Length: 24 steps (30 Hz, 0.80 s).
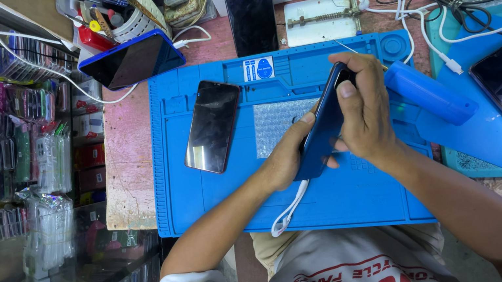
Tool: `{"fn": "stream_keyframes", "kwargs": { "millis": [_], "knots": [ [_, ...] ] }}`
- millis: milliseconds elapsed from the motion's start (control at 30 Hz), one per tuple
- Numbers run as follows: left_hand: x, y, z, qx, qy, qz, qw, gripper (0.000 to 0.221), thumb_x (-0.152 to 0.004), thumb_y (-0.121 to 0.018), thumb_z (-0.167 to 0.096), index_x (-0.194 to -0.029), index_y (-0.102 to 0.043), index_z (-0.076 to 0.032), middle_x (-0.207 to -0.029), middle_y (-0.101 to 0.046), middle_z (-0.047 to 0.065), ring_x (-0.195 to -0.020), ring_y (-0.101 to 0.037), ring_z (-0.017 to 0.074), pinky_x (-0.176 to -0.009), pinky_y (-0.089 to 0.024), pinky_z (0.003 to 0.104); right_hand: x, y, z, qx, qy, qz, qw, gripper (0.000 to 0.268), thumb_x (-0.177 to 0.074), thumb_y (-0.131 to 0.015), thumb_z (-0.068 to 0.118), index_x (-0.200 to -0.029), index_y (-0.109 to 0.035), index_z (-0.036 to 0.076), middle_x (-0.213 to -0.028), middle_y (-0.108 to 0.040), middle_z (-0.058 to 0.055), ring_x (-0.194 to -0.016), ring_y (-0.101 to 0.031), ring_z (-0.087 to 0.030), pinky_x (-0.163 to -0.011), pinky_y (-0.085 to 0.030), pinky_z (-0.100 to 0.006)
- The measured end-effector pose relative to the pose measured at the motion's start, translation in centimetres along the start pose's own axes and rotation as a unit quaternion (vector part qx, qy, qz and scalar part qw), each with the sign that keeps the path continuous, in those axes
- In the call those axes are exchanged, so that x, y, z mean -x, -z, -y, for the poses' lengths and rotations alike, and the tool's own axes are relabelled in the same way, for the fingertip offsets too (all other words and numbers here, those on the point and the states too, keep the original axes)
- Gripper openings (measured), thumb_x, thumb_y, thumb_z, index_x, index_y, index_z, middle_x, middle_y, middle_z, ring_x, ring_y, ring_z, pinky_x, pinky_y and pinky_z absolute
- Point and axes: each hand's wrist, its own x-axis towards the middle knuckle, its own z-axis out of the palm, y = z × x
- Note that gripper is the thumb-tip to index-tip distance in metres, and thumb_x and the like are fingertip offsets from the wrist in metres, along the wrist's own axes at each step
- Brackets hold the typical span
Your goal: The person cleans the edges of a mobile phone and its back cover using a thin tool, then applies a blue tool to the edges and fits the back cover back onto the phone.
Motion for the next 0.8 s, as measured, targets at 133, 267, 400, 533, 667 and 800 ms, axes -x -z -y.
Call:
{"fn": "stream_keyframes", "kwargs": {
  "millis": [133, 267, 400, 533, 667, 800],
  "knots": [
    [-0.1, 0.8, 0.8, 0.031, -0.021, 0.006, 0.999, 0.069, -0.111, -0.029, -0.051, -0.167, -0.023, -0.011, -0.12, -0.063, 0.019, -0.101, -0.067, 0.0215, -0.079, -0.062, 0.034, 0.3, 0.0, -0.1, -0.002, 0.024, 0.011, 1.0, 0.044, -0.112, -0.04, 0.023, -0.15, -0.049, 0.003, -0.136, -0.06, -0.015, -0.126, -0.055, -0.033, -0.115, -0.039, -0.046],
    [-0.7, 0.7, 1.9, 0.029, -0.035, -0.006, 0.999, 0.07, -0.112, -0.032, -0.052, -0.167, -0.025, -0.009, -0.13, -0.059, 0.012, -0.101, -0.062, 0.0187, -0.074, -0.06, 0.033, 0.2, -0.5, 0.0, -0.008, 0.035, 0.023, 0.999, 0.044, -0.117, -0.049, 0.023, -0.153, -0.043, 0.0, -0.138, -0.054, -0.02, -0.126, -0.052, -0.034, -0.114, -0.041, -0.045],
    [-1.3, 0.4, 1.7, -0.025, -0.055, -0.037, 0.997, 0.07, -0.111, -0.032, -0.049, -0.17, -0.019, -0.015, -0.129, -0.056, 0.014, -0.097, -0.061, 0.0204, -0.07, -0.06, 0.033, 0.1, -0.3, 0.3, -0.007, 0.08, 0.034, 0.996, 0.043, -0.115, -0.054, 0.016, -0.152, -0.04, -0.002, -0.138, -0.053, -0.021, -0.127, -0.05, -0.033, -0.114, -0.04, -0.044],
    [-0.9, 0.5, 1.2, -0.033, -0.035, -0.021, 0.999, 0.068, -0.113, -0.03, -0.049, -0.167, -0.023, -0.009, -0.144, -0.05, 0.018, -0.102, -0.065, 0.0256, -0.073, -0.061, 0.035, 0.7, 0.1, -0.7, -0.035, 0.041, 0.036, 0.998, 0.047, -0.108, -0.063, 0.017, -0.147, -0.044, -0.003, -0.126, -0.053, -0.017, -0.114, -0.053, -0.025, -0.106, -0.043, -0.037],
    [-0.5, 0.0, 0.9, -0.108, -0.026, -0.01, 0.994, 0.069, -0.11, -0.026, -0.05, -0.168, -0.016, -0.013, -0.153, -0.044, 0.02, -0.101, -0.065, 0.0257, -0.073, -0.061, 0.034, 1.2, -0.3, -2.3, -0.031, -0.046, 0.027, 0.998, 0.035, -0.109, -0.07, 0.016, -0.133, -0.052, -0.003, -0.11, -0.054, -0.013, -0.093, -0.054, -0.02, -0.089, -0.045, -0.031],
    [-0.5, -0.2, 0.7, -0.117, -0.021, -0.008, 0.993, 0.07, -0.11, -0.026, -0.05, -0.168, -0.016, -0.013, -0.153, -0.043, 0.02, -0.099, -0.066, 0.0242, -0.071, -0.061, 0.034, 1.6, -0.4, -5.0, -0.061, -0.075, 0.014, 0.995, 0.029, -0.105, -0.072, 0.015, -0.119, -0.053, -0.004, -0.104, -0.06, -0.009, -0.092, -0.058, -0.016, -0.086, -0.048, -0.029]
  ]
}}
